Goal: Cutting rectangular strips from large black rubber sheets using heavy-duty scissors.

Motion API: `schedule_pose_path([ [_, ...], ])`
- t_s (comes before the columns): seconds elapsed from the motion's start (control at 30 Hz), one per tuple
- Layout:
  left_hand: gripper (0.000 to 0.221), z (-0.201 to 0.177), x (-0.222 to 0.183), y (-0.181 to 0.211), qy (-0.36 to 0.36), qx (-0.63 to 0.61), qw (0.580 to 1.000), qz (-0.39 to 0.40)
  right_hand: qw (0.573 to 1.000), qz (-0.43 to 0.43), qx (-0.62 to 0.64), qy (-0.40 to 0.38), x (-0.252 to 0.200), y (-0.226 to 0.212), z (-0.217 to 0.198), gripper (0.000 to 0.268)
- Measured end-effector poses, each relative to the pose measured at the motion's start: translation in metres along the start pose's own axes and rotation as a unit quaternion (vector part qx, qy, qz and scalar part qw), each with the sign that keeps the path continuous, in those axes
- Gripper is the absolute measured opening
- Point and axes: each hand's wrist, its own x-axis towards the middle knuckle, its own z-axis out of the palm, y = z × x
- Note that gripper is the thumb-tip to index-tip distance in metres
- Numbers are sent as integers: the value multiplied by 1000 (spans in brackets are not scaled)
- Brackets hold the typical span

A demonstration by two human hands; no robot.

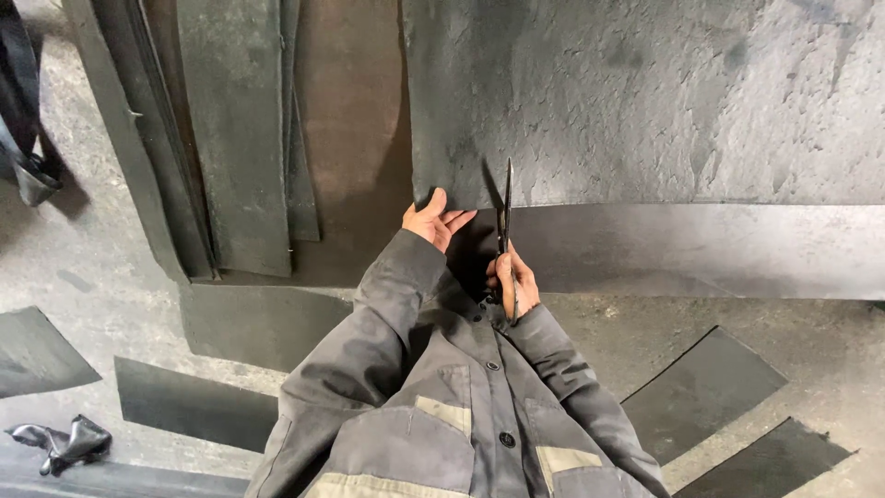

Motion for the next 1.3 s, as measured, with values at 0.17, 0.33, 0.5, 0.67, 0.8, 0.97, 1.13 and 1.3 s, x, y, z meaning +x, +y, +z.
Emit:
schedule_pose_path([
  [0.17, 49, -9, 9, -5, 22, 2, 1000, -1, 1000, -5, 15, -8, 0, -26, 13, 72],
  [0.33, 52, -9, 12, -7, 43, 2, 999, 1, 999, 32, -25, 30, 1, -34, 22, 72],
  [0.5, 52, -18, 23, -11, 63, -8, 998, -22, 980, -134, -138, 56, 10, -10, 20, 60],
  [0.67, 56, -36, 32, -7, 64, 11, 997, -40, 975, -10, -199, 101, 9, -20, 22, 60],
  [0.8, 56, -7, 19, 39, 7, -11, 992, -124, 974, -21, -204, 94, 7, -16, 19, 65],
  [0.97, 57, -3, 31, 61, 43, 96, 980, -172, 995, 20, -85, 39, 7, -21, 8, 82],
  [1.13, 44, -10, 29, 50, 8, 216, 973, -87, 999, -14, -31, -2, 46, -46, 5, 79],
  [1.3, 43, -5, 29, 53, 41, 228, 970, -77, 1000, -8, -7, 17, 55, -63, 18, 75],
])
